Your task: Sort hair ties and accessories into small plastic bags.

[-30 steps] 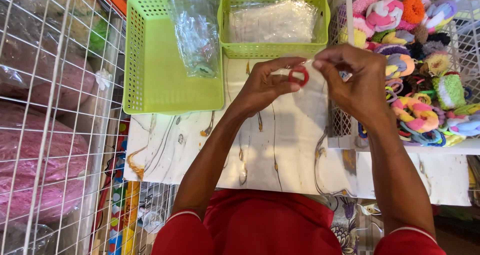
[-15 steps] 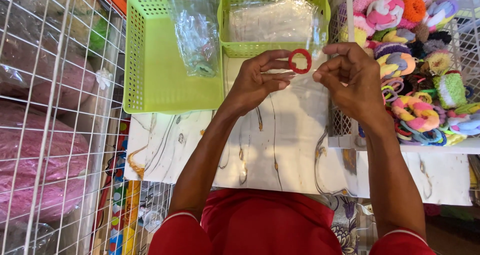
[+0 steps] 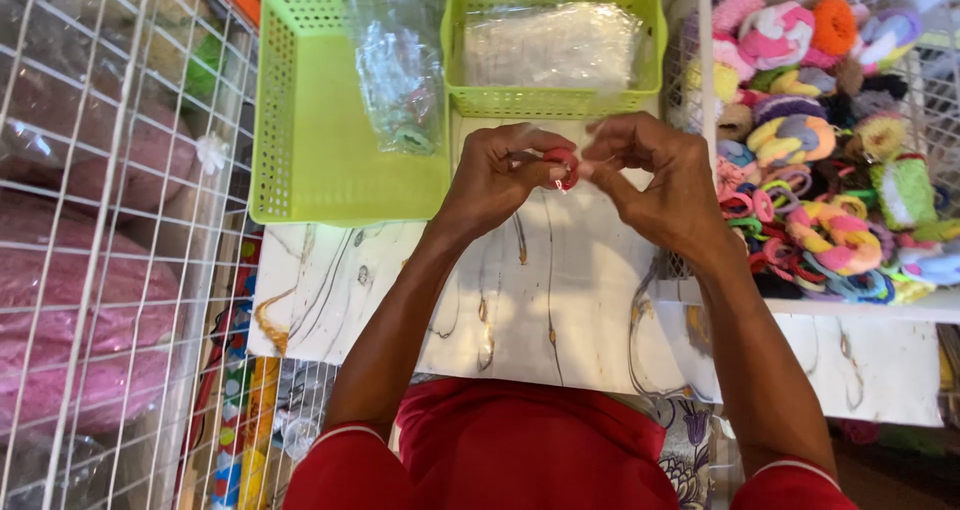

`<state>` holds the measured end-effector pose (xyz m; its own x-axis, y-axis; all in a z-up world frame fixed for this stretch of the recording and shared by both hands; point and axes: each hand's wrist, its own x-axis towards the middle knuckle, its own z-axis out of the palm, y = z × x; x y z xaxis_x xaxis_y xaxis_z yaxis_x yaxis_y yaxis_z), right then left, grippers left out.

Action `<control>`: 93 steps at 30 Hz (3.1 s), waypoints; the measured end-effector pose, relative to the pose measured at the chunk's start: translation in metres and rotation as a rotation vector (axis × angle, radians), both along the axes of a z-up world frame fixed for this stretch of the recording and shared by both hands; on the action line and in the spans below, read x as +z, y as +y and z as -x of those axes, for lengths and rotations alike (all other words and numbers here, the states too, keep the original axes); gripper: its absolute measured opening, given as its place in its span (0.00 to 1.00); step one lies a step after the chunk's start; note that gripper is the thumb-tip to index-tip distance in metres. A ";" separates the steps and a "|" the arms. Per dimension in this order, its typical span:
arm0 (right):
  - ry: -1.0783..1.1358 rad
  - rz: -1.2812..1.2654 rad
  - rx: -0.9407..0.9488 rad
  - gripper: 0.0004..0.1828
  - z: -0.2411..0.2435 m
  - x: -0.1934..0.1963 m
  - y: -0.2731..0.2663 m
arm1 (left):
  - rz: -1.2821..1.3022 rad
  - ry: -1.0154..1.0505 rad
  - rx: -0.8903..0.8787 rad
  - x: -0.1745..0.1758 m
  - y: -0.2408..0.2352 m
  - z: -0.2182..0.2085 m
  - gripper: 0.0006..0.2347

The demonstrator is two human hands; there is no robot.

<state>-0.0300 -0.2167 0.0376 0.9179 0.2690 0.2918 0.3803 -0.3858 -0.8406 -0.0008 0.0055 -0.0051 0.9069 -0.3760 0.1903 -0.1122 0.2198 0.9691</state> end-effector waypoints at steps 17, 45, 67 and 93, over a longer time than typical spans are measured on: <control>-0.294 0.054 0.345 0.09 -0.120 -0.047 0.201 | -0.720 0.016 0.776 -0.058 0.168 -0.029 0.30; -0.433 0.136 -0.222 0.21 -0.060 -0.078 0.108 | -0.971 -0.010 0.668 -0.144 0.148 -0.111 0.65; -0.433 0.103 0.099 0.16 -0.109 -0.087 0.166 | -0.698 0.052 0.541 -0.132 0.160 -0.114 0.70; -0.355 0.876 -0.117 0.08 -0.112 -0.136 0.240 | -0.164 0.358 0.433 -0.106 0.208 -0.158 0.47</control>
